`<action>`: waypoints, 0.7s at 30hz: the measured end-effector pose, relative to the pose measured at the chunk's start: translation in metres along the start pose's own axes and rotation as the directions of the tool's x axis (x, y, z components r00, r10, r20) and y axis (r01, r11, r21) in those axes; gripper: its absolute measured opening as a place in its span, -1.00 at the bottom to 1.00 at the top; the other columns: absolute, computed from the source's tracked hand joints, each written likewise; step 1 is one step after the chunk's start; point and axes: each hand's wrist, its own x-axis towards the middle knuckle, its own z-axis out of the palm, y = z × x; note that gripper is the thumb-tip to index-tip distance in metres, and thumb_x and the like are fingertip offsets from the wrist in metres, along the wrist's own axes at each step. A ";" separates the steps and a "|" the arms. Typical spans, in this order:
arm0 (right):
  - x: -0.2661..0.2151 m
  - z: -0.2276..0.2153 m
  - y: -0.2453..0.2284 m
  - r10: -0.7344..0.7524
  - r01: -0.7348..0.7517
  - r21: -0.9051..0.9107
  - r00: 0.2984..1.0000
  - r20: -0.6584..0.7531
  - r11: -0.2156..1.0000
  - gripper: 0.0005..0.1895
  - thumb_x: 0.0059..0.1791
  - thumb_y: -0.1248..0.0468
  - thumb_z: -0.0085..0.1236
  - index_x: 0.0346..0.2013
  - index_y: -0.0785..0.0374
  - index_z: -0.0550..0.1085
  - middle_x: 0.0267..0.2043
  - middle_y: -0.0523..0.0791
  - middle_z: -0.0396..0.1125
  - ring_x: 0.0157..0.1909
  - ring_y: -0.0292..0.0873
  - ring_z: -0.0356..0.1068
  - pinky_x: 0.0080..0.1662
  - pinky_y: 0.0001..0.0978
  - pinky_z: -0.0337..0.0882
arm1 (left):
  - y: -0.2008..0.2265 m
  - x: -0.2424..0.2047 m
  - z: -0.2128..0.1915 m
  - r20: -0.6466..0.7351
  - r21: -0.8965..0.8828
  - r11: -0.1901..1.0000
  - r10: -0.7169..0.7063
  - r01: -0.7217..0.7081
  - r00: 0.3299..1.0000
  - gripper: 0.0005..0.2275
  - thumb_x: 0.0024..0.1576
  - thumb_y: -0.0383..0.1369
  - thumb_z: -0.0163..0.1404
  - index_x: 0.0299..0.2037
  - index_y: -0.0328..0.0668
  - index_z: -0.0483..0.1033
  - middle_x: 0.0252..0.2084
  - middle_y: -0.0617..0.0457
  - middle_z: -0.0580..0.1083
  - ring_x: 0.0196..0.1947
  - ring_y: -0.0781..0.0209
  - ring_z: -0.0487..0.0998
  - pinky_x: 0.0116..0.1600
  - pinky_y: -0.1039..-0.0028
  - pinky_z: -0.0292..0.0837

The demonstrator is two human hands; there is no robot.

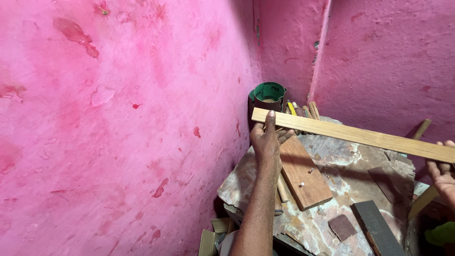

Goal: The person sands a long wooden stick using a sanding block, holding the wood vertically and rubbing the block along its length. The person occasionally rotates the wood to sand different sides and briefly inspects the surface.

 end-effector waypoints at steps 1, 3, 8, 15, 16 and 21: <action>-0.001 -0.002 0.001 -0.014 0.014 -0.012 1.000 0.008 1.000 -0.66 0.36 0.21 -0.18 0.33 0.23 0.48 0.42 -0.14 0.46 0.48 -0.14 0.28 0.53 -0.09 0.17 | 0.000 -0.001 0.000 -0.018 0.004 1.000 -0.014 0.014 1.000 -0.61 0.23 -0.20 0.08 -0.05 -0.52 0.42 -0.30 -0.24 0.52 -0.44 0.15 0.66 -0.39 0.50 0.70; -0.002 -0.004 0.003 0.019 -0.020 0.089 1.000 0.006 0.996 -0.66 0.30 0.26 -0.19 0.23 0.26 0.51 0.40 -0.09 0.45 0.45 -0.11 0.32 0.51 -0.08 0.22 | 0.001 -0.004 0.002 -0.054 0.010 0.999 -0.041 0.042 0.998 -0.63 0.22 -0.22 0.14 -0.09 -0.50 0.44 -0.29 -0.21 0.53 -0.40 0.21 0.67 -0.34 0.52 0.73; -0.005 0.002 0.009 -0.006 0.007 0.086 1.000 -0.021 0.996 -0.75 0.36 0.21 -0.08 0.10 0.25 0.54 0.35 -0.04 0.44 0.48 -0.08 0.38 0.52 -0.08 0.23 | 0.007 -0.022 0.013 -0.066 0.000 0.983 -0.183 0.183 0.981 -0.69 0.08 -0.31 0.25 -0.15 -0.43 0.53 -0.32 -0.17 0.59 -0.45 0.19 0.66 -0.37 0.51 0.73; -0.030 0.023 0.013 0.034 -0.045 0.219 0.998 0.054 0.975 -0.85 0.32 0.27 0.00 0.04 0.29 0.47 0.33 0.04 0.42 0.50 0.00 0.38 0.50 -0.03 0.23 | -0.020 -0.045 0.029 0.315 0.134 0.951 -0.306 0.277 0.898 -0.60 0.10 -0.41 0.24 0.12 -0.49 0.54 -0.17 -0.23 0.61 -0.31 0.20 0.70 -0.30 0.54 0.70; -0.035 0.028 0.013 0.061 -0.073 0.206 0.996 0.064 0.976 -0.87 0.33 0.26 0.02 0.04 0.28 0.45 0.36 0.07 0.41 0.51 0.01 0.38 0.49 -0.06 0.23 | -0.026 -0.048 0.030 0.350 0.121 0.949 -0.316 0.292 0.882 -0.59 0.11 -0.42 0.23 0.14 -0.48 0.52 -0.18 -0.24 0.60 -0.30 0.19 0.70 -0.29 0.55 0.70; -0.064 0.073 0.022 0.119 -0.141 0.164 0.983 0.138 0.976 -0.61 0.30 0.04 -0.01 0.28 0.26 0.38 0.50 0.11 0.35 0.46 -0.02 0.39 0.47 -0.04 0.27 | -0.051 -0.061 0.032 0.415 0.075 0.919 -0.383 0.388 0.825 -0.58 0.18 -0.48 0.18 0.21 -0.56 0.41 -0.19 -0.29 0.59 -0.25 0.16 0.69 -0.24 0.59 0.68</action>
